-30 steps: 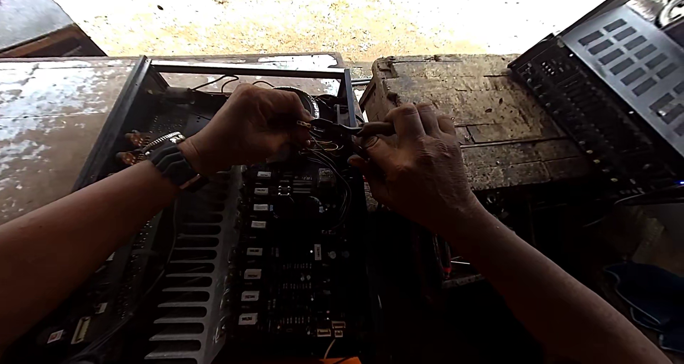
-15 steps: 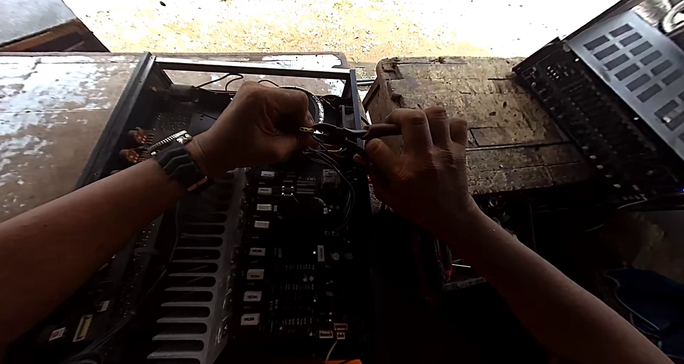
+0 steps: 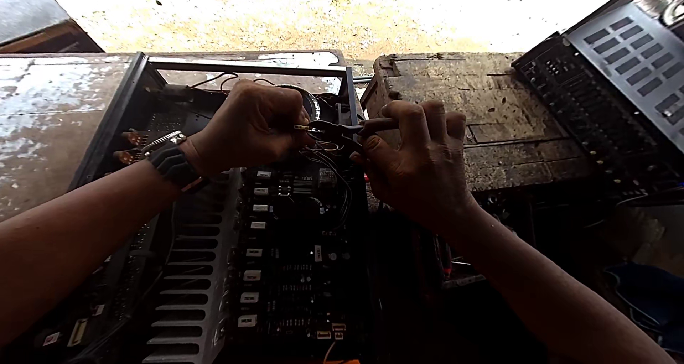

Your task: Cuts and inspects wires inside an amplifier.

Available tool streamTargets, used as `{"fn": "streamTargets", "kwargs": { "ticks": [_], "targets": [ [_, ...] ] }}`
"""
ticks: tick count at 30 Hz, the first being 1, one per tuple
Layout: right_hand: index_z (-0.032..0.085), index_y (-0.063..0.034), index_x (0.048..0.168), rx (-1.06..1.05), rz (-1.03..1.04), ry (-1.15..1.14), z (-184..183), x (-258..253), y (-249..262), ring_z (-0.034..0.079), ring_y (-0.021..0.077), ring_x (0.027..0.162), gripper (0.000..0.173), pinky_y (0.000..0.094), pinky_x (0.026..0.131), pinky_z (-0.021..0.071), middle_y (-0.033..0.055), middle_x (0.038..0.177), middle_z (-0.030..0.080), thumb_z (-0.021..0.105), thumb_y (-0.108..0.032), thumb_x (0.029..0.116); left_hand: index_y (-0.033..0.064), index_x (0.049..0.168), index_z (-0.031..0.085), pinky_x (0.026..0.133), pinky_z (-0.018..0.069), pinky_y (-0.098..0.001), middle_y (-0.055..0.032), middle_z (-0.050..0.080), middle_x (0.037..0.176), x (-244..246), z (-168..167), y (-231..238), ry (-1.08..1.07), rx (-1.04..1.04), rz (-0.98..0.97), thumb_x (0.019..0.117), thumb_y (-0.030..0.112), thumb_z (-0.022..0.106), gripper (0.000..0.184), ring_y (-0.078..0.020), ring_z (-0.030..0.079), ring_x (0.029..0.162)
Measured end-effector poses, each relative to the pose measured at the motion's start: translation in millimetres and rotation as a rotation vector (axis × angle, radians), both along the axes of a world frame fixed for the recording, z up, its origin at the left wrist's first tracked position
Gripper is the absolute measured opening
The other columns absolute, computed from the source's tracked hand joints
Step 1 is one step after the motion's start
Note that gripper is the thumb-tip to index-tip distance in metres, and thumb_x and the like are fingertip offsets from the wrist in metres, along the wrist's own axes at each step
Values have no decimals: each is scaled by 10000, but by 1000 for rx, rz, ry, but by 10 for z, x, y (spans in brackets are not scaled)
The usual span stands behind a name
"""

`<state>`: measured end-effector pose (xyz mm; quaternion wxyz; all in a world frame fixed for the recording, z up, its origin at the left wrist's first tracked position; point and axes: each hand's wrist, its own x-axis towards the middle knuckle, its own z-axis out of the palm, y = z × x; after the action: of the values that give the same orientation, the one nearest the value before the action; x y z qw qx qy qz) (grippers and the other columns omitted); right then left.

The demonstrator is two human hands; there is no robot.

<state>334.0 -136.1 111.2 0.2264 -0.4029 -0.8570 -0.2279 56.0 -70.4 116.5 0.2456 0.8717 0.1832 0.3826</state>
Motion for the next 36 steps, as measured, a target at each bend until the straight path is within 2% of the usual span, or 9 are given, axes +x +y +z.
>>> {"fn": "streamTargets", "kwargs": {
  "ticks": [7, 16, 23, 27, 36],
  "targets": [
    [746, -173, 1152, 9, 0, -4, -3, 0, 10, 519, 403, 1117, 294, 539, 854, 368, 219, 1318, 563, 569, -377, 1035, 21, 895, 693, 705, 604, -252, -61, 733, 883, 3, -2, 8, 7, -3, -17, 904, 95, 748, 92, -94, 705, 766],
    [747, -169, 1156, 1, 15, 3, -14, 11, 22, 521, 399, 1108, 292, 528, 844, 370, 214, 1295, 572, 569, -368, 1037, 14, 902, 704, 699, 605, -242, -54, 733, 877, 6, -3, 0, 7, -8, -12, 902, 111, 757, 111, -85, 702, 756],
    [739, -172, 1131, 11, 37, -7, -22, 18, 48, 536, 399, 1058, 278, 529, 822, 371, 209, 1219, 596, 563, -368, 1040, 18, 906, 713, 725, 617, -256, -54, 741, 887, 1, -1, 3, 22, 7, -10, 905, 125, 761, 117, -91, 715, 779],
    [750, -167, 1109, -5, 46, -15, -12, 30, 54, 541, 400, 1027, 288, 521, 798, 376, 207, 1117, 595, 554, -368, 1044, 14, 907, 711, 725, 619, -259, -60, 745, 890, 4, -2, 5, 19, 4, -11, 902, 121, 763, 119, -95, 719, 779],
    [719, -126, 1064, -53, 57, -83, 58, 5, 52, 577, 428, 975, 237, 516, 719, 422, 235, 1068, 592, 557, -298, 1049, 27, 906, 714, 714, 609, -250, -53, 741, 899, -28, 6, -5, 49, 30, 14, 909, 128, 751, 108, -87, 711, 784]
  ]
}}
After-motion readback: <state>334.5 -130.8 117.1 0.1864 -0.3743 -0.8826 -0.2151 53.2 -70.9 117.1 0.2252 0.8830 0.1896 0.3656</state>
